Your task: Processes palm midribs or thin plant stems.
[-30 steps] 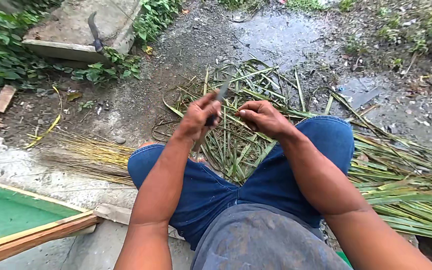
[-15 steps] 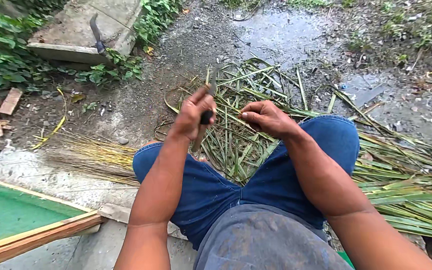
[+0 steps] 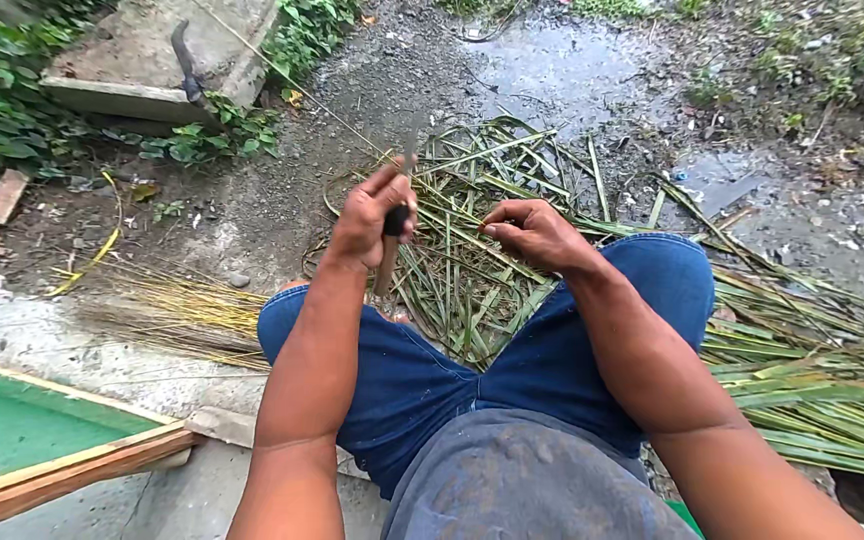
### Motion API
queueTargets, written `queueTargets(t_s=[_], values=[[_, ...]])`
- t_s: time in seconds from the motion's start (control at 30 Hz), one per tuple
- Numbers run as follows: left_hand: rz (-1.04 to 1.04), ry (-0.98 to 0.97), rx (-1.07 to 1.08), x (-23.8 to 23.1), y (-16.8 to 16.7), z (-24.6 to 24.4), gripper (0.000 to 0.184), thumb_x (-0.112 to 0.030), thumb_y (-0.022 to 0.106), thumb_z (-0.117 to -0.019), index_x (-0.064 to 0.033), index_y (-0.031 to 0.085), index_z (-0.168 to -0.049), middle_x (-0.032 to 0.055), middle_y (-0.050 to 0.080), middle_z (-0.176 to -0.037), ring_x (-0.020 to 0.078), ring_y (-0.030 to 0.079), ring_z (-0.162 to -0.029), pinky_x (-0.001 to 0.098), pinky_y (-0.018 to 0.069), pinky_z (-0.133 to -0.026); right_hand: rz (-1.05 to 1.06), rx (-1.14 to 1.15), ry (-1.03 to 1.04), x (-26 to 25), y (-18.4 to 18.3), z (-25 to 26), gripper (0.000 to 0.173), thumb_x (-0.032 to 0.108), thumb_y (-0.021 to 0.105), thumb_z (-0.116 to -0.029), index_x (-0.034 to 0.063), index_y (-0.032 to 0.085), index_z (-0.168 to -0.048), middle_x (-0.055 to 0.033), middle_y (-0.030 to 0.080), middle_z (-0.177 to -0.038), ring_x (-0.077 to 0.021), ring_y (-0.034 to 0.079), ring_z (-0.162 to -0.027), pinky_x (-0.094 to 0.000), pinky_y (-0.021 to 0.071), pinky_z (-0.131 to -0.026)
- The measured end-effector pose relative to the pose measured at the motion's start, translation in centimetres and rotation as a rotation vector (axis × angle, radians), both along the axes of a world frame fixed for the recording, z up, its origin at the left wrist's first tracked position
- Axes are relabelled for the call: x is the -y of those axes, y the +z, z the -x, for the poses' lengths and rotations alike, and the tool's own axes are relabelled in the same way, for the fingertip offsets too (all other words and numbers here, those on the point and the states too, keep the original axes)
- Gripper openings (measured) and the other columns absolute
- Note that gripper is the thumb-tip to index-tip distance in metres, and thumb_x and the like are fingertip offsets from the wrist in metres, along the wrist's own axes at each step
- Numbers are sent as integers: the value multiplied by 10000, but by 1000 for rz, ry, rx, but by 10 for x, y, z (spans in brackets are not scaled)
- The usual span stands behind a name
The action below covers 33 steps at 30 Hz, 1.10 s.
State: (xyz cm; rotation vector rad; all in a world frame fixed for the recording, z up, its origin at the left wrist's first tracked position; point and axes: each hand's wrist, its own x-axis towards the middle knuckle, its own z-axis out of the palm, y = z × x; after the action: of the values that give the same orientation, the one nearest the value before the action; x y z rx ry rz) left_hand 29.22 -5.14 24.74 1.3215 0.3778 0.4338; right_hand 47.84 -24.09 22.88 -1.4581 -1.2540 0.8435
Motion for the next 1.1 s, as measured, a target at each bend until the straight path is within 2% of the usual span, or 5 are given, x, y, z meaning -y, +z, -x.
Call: queueTargets(t_s=[0.47,0.7,0.8,0.9,1.1], values=[[-17,95,7,-9,1,9,371,-202,415,-1077,-133,503,-1431,-24,613,-753,73,577,-538,214,519,-465,8,34,54,0,0,-6,160,111,561,-1019,40,703,-997,27,605,-707,-12,481,-516,-194,431,-489],[14,333,123,-43,14,25,334,-288,371,-1120,-191,527,-1399,-27,608,-752,91,588,-547,233,526,-466,103,125,109,3,-5,-14,186,136,546,-1031,44,708,-1025,-5,611,-701,-60,511,-513,-253,470,-498],[-109,359,78,-28,6,19,323,-219,432,-1101,-133,517,-1401,-23,610,-766,85,582,-542,224,521,-455,210,193,109,-8,-13,-11,214,156,551,-1037,38,688,-1153,-82,688,-863,-145,615,-612,-371,559,-605],[-228,345,45,-7,-4,3,341,-165,508,-1069,-68,510,-1396,-16,624,-792,79,591,-566,223,528,-480,156,154,38,-27,-10,3,278,183,576,-1043,33,635,-1269,-91,691,-996,-150,652,-697,-367,586,-664],[-254,216,-3,19,-11,-13,385,-94,577,-1032,-50,528,-1411,4,653,-830,70,593,-596,204,509,-504,-3,127,-63,-52,0,9,197,166,558,-1053,37,704,-1079,-29,670,-840,-54,560,-580,-255,512,-567]])
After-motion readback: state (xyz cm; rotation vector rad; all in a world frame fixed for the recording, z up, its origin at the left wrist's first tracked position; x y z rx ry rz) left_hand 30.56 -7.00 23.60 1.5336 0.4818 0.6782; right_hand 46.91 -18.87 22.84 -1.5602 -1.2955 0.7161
